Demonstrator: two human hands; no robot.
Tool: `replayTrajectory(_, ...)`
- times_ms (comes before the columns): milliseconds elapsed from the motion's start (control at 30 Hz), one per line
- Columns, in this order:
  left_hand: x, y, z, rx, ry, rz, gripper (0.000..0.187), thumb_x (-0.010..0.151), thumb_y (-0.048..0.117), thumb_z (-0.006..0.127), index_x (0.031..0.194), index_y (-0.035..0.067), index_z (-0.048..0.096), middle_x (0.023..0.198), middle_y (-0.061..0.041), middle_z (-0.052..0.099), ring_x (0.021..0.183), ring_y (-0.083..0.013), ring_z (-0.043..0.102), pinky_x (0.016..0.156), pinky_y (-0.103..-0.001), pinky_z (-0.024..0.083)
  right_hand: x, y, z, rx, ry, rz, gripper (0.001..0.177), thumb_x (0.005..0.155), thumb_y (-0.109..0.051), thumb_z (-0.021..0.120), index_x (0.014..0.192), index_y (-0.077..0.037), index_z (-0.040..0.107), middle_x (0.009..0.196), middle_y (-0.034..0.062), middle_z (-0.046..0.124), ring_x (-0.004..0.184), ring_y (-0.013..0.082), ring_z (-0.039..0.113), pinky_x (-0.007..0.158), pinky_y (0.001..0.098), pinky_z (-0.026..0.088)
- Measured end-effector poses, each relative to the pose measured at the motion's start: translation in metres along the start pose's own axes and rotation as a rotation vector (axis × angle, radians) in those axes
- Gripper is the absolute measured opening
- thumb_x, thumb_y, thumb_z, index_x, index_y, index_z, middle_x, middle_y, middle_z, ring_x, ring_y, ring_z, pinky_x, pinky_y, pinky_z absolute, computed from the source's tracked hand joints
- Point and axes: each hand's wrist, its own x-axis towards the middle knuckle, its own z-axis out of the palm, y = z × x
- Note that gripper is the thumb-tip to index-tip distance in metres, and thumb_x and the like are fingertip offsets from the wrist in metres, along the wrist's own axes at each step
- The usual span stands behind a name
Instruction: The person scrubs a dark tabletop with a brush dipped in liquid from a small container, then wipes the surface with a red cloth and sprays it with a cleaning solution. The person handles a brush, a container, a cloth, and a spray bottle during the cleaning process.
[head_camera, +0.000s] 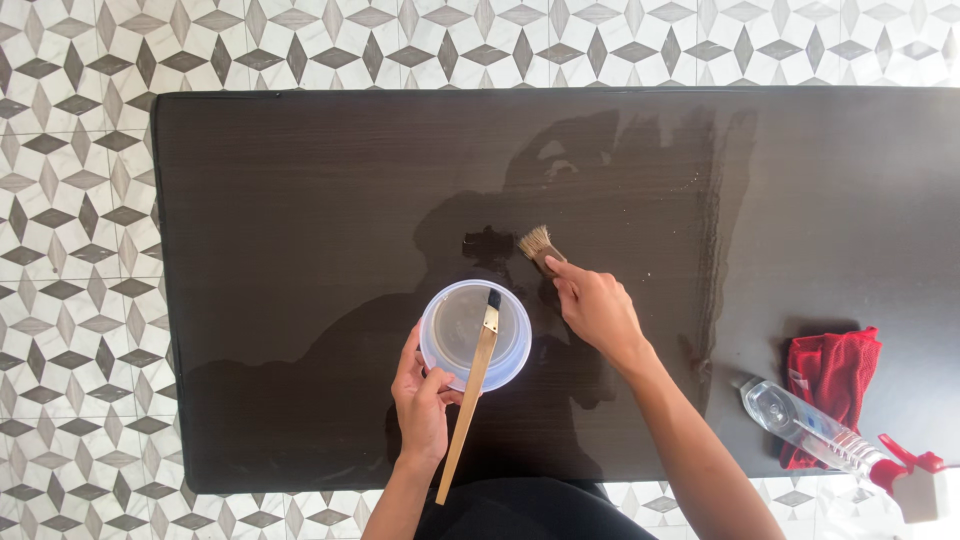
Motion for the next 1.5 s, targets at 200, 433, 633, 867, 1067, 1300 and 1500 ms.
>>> replayTrajectory(200, 0.001, 0.004, -0.007, -0.004, -0.044, 0.005, 0.078, 0.076, -0.004, 0.051, 0.153, 0.006, 0.046, 0.109, -0.015, 0.062, 0.076, -0.0208, 0.073, 0.052, -0.028, 0.065, 0.019, 0.008, -0.014, -0.006, 0.220, 0.089, 0.032, 0.101, -0.014, 0.059, 0.131, -0.014, 0.068, 0.090, 0.0179, 0.075, 0.072, 0.0343, 0.076, 0.071, 0.0449, 0.060)
replayTrajectory(433, -0.008, 0.015, -0.018, 0.002, 0.004, -0.039, 0.078, 0.075, -0.005, 0.050, 0.151, 0.008, 0.046, 0.110, -0.014, 0.061, 0.076, -0.0230, 0.074, 0.051, -0.031, 0.067, -0.037, -0.015, 0.037, 0.063, 0.128, -0.169, 0.035, 0.089, -0.014, 0.065, 0.123, -0.015, 0.074, 0.089, 0.0185, 0.076, 0.078, 0.0375, 0.074, 0.072, 0.0478, 0.059)
replayTrajectory(633, -0.003, 0.016, -0.026, 0.052, 0.029, -0.068, 0.076, 0.077, -0.006, 0.050, 0.151, 0.010, 0.046, 0.109, -0.014, 0.060, 0.076, -0.0242, 0.074, 0.053, -0.034, 0.068, 0.047, -0.024, 0.004, -0.066, 0.244, -0.030, 0.032, 0.097, -0.017, 0.059, 0.125, -0.019, 0.073, 0.094, 0.0192, 0.075, 0.081, 0.0391, 0.074, 0.077, 0.0484, 0.059)
replayTrajectory(867, 0.000, 0.012, -0.031, -0.027, 0.023, -0.052, 0.076, 0.076, -0.006, 0.049, 0.150, 0.008, 0.045, 0.113, -0.014, 0.061, 0.079, -0.0219, 0.074, 0.054, -0.035, 0.069, 0.006, 0.006, -0.022, -0.196, 0.252, 0.041, 0.035, 0.095, -0.013, 0.059, 0.127, -0.017, 0.073, 0.094, 0.0201, 0.075, 0.079, 0.0400, 0.074, 0.072, 0.0492, 0.059)
replayTrajectory(1067, 0.005, 0.013, -0.020, -0.023, -0.014, -0.049, 0.075, 0.078, -0.005, 0.048, 0.152, 0.008, 0.045, 0.114, -0.016, 0.063, 0.074, -0.0239, 0.075, 0.053, -0.034, 0.067, 0.013, -0.019, 0.014, -0.069, 0.095, -0.042, 0.035, 0.094, -0.016, 0.060, 0.126, -0.021, 0.072, 0.091, 0.0164, 0.076, 0.079, 0.0378, 0.074, 0.076, 0.0470, 0.059)
replayTrajectory(1300, 0.010, 0.010, -0.012, -0.035, -0.042, -0.058, 0.075, 0.079, -0.005, 0.047, 0.152, 0.006, 0.043, 0.112, -0.018, 0.061, 0.075, -0.0253, 0.075, 0.053, -0.035, 0.069, 0.060, 0.018, -0.058, -0.233, 0.301, 0.139, 0.032, 0.097, -0.016, 0.058, 0.124, -0.020, 0.073, 0.096, 0.0207, 0.075, 0.087, 0.0433, 0.072, 0.078, 0.0517, 0.058)
replayTrajectory(1500, 0.009, 0.006, 0.002, -0.046, -0.035, -0.064, 0.075, 0.077, -0.006, 0.046, 0.151, 0.006, 0.043, 0.118, -0.016, 0.061, 0.079, -0.0250, 0.074, 0.053, -0.034, 0.069, 0.024, 0.002, -0.020, -0.233, 0.039, 0.051, 0.036, 0.093, -0.017, 0.059, 0.126, -0.024, 0.071, 0.090, 0.0213, 0.075, 0.083, 0.0417, 0.073, 0.079, 0.0508, 0.058)
